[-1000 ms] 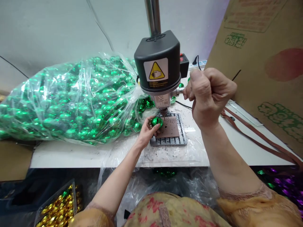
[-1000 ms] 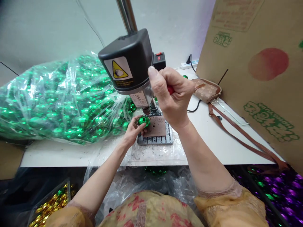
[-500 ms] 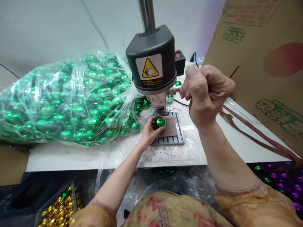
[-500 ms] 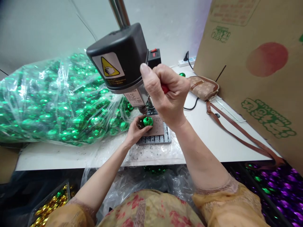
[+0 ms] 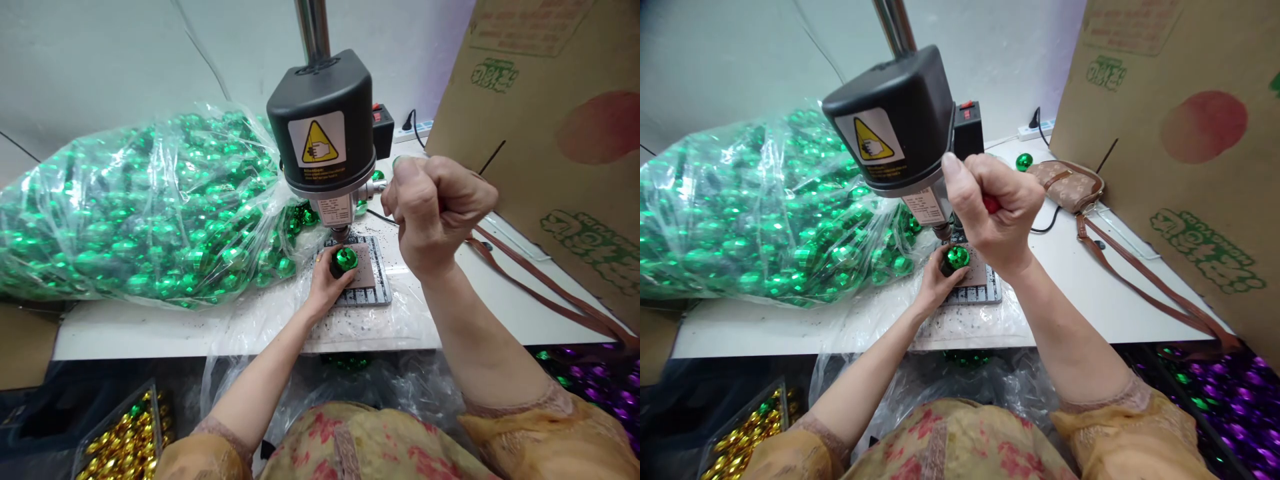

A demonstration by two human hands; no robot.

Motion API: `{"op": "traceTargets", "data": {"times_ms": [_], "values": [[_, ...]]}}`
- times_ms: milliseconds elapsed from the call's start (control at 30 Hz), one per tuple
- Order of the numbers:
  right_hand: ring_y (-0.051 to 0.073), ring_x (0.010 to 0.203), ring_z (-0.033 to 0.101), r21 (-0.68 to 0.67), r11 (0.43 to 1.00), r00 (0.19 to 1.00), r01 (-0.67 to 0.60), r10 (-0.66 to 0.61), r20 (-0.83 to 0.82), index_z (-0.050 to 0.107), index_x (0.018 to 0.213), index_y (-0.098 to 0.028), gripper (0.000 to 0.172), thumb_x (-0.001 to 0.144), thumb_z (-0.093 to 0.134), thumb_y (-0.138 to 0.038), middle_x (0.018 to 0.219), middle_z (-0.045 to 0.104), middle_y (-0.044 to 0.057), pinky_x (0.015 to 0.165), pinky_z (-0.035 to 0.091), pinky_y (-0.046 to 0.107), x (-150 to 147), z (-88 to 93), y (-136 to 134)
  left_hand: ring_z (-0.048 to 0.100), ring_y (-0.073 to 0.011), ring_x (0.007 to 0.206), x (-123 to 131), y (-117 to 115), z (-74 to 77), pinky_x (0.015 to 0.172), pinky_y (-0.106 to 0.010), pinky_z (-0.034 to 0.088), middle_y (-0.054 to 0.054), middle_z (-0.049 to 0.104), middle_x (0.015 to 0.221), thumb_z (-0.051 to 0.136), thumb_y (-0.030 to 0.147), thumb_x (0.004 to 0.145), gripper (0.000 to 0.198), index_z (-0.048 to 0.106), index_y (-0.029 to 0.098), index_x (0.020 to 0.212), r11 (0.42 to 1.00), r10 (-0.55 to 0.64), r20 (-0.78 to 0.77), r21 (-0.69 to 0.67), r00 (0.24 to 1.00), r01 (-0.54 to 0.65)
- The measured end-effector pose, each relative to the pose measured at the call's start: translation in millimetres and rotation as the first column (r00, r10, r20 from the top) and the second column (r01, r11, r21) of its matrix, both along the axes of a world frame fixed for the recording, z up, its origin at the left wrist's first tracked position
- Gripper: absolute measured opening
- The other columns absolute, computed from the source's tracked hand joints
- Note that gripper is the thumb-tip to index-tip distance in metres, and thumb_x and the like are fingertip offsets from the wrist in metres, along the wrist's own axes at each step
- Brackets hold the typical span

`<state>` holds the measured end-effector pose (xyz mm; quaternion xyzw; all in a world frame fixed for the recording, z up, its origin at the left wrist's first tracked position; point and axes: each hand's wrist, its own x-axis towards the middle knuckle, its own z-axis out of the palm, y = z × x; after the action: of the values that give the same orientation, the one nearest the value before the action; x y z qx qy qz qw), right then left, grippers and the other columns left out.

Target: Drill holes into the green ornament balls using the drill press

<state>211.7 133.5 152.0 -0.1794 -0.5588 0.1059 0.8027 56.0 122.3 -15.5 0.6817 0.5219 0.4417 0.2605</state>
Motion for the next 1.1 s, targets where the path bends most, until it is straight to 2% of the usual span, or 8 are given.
{"op": "traceTargets", "data": {"times_ms": [133,267,467,600,700,867,1100], "values": [[0.006,0.043,0.031,0.029,0.999,0.999,0.036,-0.037,0.016,0.023,0.054,-0.019,0.055,0.094,0.06,-0.032,0.049,0.025,-0.005,0.047,0.023,0.031,-2.8,-7.7,0.6,0.062,-0.0287,0.118,0.2,-1.1,1.1,0.102,-0.044,0.049,-0.009,0.067,0.124,0.083,0.031,0.078,0.054,0.061,0.023,0.126,1.0,0.002,0.002,0.003,1.0,-0.002],[0.004,0.043,0.032,0.099,0.994,0.999,0.039,-0.036,-0.036,0.022,0.055,-0.017,0.053,0.093,0.058,-0.023,0.05,0.023,-0.005,0.048,0.022,0.028,-6.5,-12.2,0.8,0.062,-0.0282,0.118,0.1,-1.5,2.0,0.102,-0.044,0.049,-0.01,0.067,0.124,0.082,0.03,0.079,0.052,0.06,0.023,0.126,1.0,-0.008,-0.009,0.01,1.0,0.008],[0.004,0.041,0.029,0.154,0.983,0.992,0.095,-0.081,-0.091,0.022,0.051,-0.017,0.053,0.089,0.059,-0.02,0.047,0.024,-0.006,0.044,0.021,0.028,-10.5,-17.0,7.1,0.062,-0.0279,0.118,-0.1,-2.2,3.3,0.102,-0.043,0.048,-0.009,0.067,0.123,0.082,0.031,0.08,0.052,0.06,0.024,0.127,1.0,-0.022,0.009,0.003,1.0,0.022],[0.003,0.04,0.026,0.224,0.965,0.989,0.134,-0.115,-0.094,0.02,0.053,-0.017,0.051,0.087,0.058,-0.014,0.048,0.022,-0.006,0.04,0.024,0.027,-10.7,-21.7,10.7,0.062,-0.0277,0.117,-0.2,-2.4,2.2,0.101,-0.043,0.049,-0.009,0.067,0.122,0.082,0.033,0.08,0.052,0.061,0.024,0.127,0.999,-0.031,0.026,0.013,0.999,0.031],[0.004,0.039,0.026,0.27,0.956,0.992,0.118,-0.103,-0.07,0.019,0.055,-0.018,0.05,0.087,0.057,-0.013,0.048,0.021,-0.006,0.039,0.028,0.026,-9.5,-26.3,10.8,0.062,-0.0278,0.118,-0.3,-2.0,0.4,0.101,-0.043,0.049,-0.009,0.067,0.123,0.082,0.033,0.08,0.053,0.061,0.024,0.127,0.999,-0.023,0.023,0.023,0.999,0.023],[0.005,0.039,0.031,0.231,0.965,0.992,0.122,-0.117,-0.036,0.02,0.054,-0.018,0.051,0.089,0.058,-0.018,0.047,0.023,-0.005,0.04,0.034,0.027,-6.5,-30.6,7.6,0.063,-0.0281,0.117,0.2,-2.0,0.0,0.101,-0.043,0.049,-0.009,0.068,0.123,0.083,0.033,0.079,0.054,0.06,0.024,0.128,1.0,-0.017,0.015,0.022,1.0,0.017],[0.005,0.037,0.03,0.257,0.96,0.993,0.109,-0.114,0.006,0.021,0.054,-0.019,0.049,0.087,0.058,-0.017,0.048,0.027,-0.006,0.038,0.031,0.027,-2.4,-34.0,7.0,0.062,-0.0283,0.118,-0.1,-3.1,0.1,0.101,-0.043,0.049,-0.01,0.067,0.124,0.082,0.036,0.081,0.055,0.059,0.024,0.129,1.0,-0.021,0.026,0.011,0.999,0.021]]}}
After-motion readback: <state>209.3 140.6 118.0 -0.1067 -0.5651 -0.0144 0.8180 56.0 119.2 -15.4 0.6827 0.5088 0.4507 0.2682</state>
